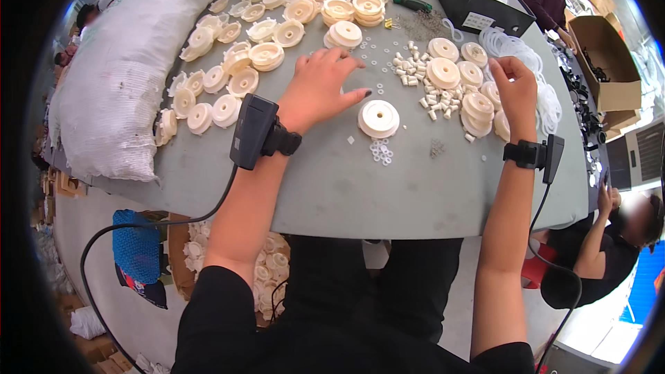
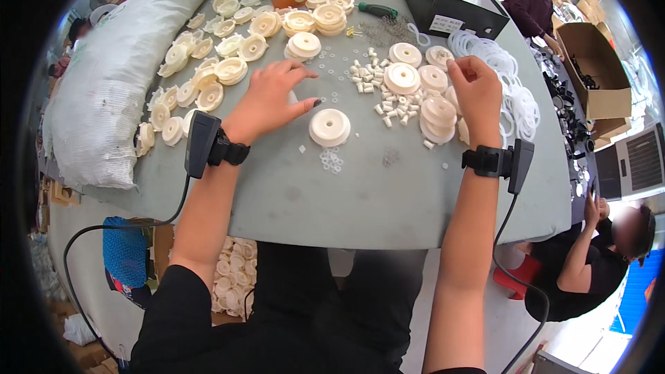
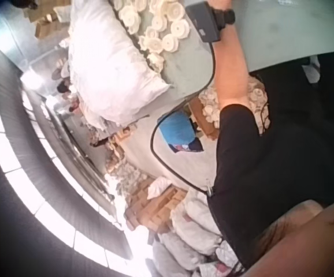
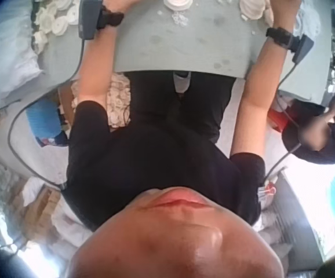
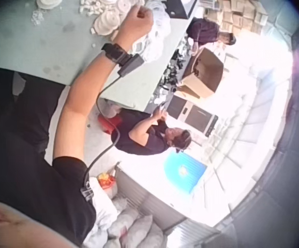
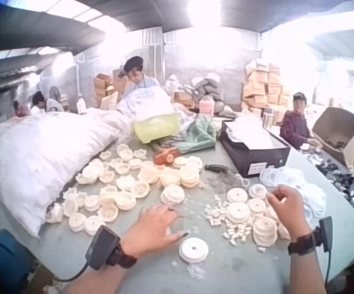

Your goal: Manual assembly of small white plastic discs and black components.

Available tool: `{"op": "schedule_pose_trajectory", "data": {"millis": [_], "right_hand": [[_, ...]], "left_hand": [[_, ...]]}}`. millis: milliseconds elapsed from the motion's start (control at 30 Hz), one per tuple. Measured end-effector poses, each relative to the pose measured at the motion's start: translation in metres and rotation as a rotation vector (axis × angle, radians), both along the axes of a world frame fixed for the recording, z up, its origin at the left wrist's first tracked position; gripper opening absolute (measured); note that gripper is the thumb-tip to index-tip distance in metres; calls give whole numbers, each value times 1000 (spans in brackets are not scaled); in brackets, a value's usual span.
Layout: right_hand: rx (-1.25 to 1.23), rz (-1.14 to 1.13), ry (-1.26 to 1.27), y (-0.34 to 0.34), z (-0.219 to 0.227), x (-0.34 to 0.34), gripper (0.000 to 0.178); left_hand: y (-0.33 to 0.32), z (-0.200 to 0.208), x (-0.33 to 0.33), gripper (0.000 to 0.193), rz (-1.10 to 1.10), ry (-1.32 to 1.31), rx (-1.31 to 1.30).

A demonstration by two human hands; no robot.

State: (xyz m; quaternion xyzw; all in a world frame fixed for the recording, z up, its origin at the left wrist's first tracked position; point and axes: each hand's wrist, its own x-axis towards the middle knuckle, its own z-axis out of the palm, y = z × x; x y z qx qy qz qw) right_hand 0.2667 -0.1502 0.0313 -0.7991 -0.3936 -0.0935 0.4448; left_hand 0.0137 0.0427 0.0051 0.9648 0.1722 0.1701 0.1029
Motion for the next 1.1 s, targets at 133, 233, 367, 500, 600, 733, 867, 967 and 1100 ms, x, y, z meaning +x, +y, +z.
{"op": "schedule_pose_trajectory", "data": {"millis": [133,233,367,500,600,733,867,967,1100], "right_hand": [[18,154,257,-26,10,5,16],[-245,400,397,-42,16,-32,14],[-528,409,222,-40,5,-99,26],[-419,359,316,-40,-21,-102,25],[-302,386,461,-41,-29,-92,22],[-222,415,520,-32,-28,-97,20],[22,432,708,-30,-21,-102,15],[133,514,770,-26,-23,-106,14],[145,486,710,-23,-26,-111,17]], "left_hand": [[-21,4,9,44,-244,-90,-78],[-35,2,8,47,-319,42,-80],[-35,-7,7,48,-315,37,-81],[-36,-9,14,46,-316,-129,-81],[-44,-9,18,45,-341,-275,-99],[-65,-12,19,43,-370,-325,-288],[-75,-13,25,31,-424,-428,-457],[-74,-12,26,22,-404,-501,-785],[-74,-9,24,18,-373,-498,-767]]}}
